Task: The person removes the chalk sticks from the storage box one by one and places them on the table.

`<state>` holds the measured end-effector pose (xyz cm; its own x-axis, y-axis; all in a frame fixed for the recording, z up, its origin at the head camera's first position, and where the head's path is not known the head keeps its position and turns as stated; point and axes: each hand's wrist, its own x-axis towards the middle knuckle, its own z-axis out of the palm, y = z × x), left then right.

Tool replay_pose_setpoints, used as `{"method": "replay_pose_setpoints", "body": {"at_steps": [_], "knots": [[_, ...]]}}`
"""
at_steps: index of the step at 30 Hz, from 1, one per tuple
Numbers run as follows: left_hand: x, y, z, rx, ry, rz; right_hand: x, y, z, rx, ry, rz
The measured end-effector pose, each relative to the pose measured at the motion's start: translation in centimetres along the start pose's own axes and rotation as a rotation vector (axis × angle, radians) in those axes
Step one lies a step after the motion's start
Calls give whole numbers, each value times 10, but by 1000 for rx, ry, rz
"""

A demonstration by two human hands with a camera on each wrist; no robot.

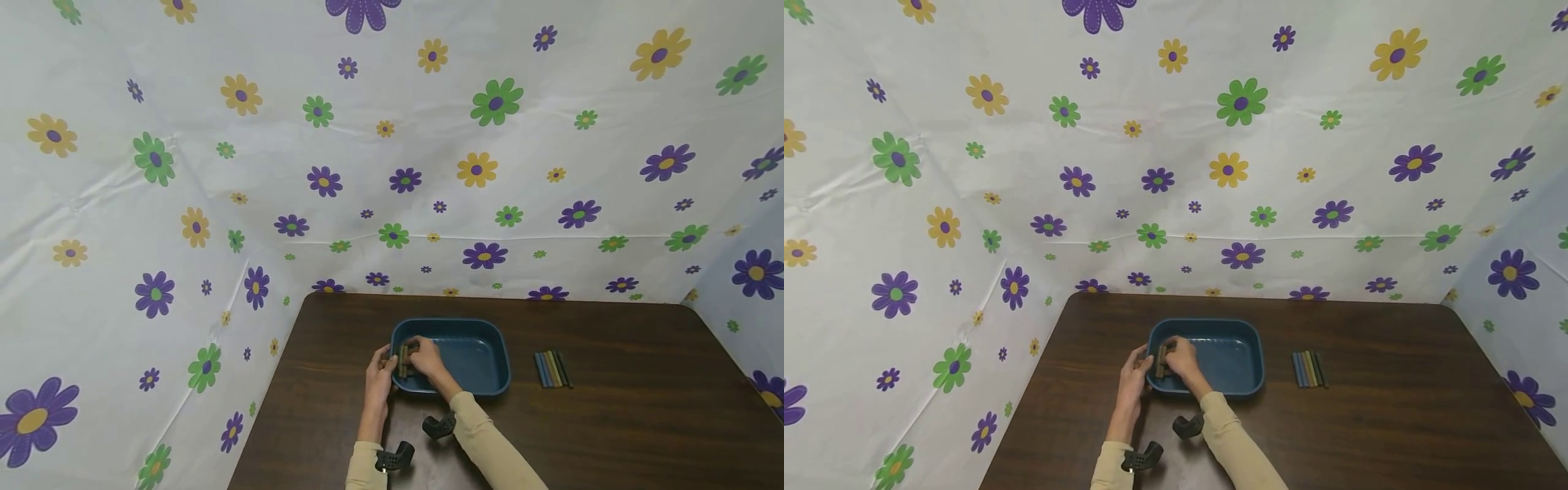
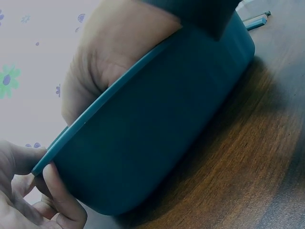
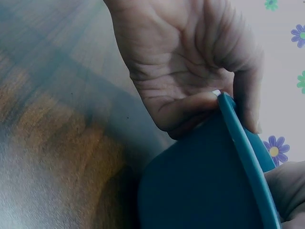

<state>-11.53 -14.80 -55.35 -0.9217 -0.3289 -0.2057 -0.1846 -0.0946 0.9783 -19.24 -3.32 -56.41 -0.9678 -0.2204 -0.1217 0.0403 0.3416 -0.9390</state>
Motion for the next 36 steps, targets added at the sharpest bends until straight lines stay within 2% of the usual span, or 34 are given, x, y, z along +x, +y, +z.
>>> {"method": "replay_pose_setpoints", "body": {"at_steps": [6, 9, 12, 18, 21, 27, 29, 32, 36], "knots": [[-18, 28, -1, -2, -38, 7, -1, -4, -12, 94, -35, 45], [-23, 35, -1, -3, -43, 14, -2, -8, -20, 167, -58, 67], [-20, 30, -1, -6, -42, 16, -3, -11, -26, 225, -73, 79], [-1, -1, 2, -12, -9, 5, -4, -15, -40, 277, -91, 79], [2, -8, 2, -13, 6, 8, -5, -15, -48, 306, -90, 87], [2, -7, 2, -7, 8, 29, -6, -14, -73, 385, -88, 129], [-2, -1, 2, 0, 2, 27, -6, -14, -82, 409, -88, 136], [-13, 17, 1, -2, -14, 27, -6, -14, -96, 438, -96, 137], [-9, 9, 1, -12, -7, 22, -7, -13, -114, 465, -98, 135]]}}
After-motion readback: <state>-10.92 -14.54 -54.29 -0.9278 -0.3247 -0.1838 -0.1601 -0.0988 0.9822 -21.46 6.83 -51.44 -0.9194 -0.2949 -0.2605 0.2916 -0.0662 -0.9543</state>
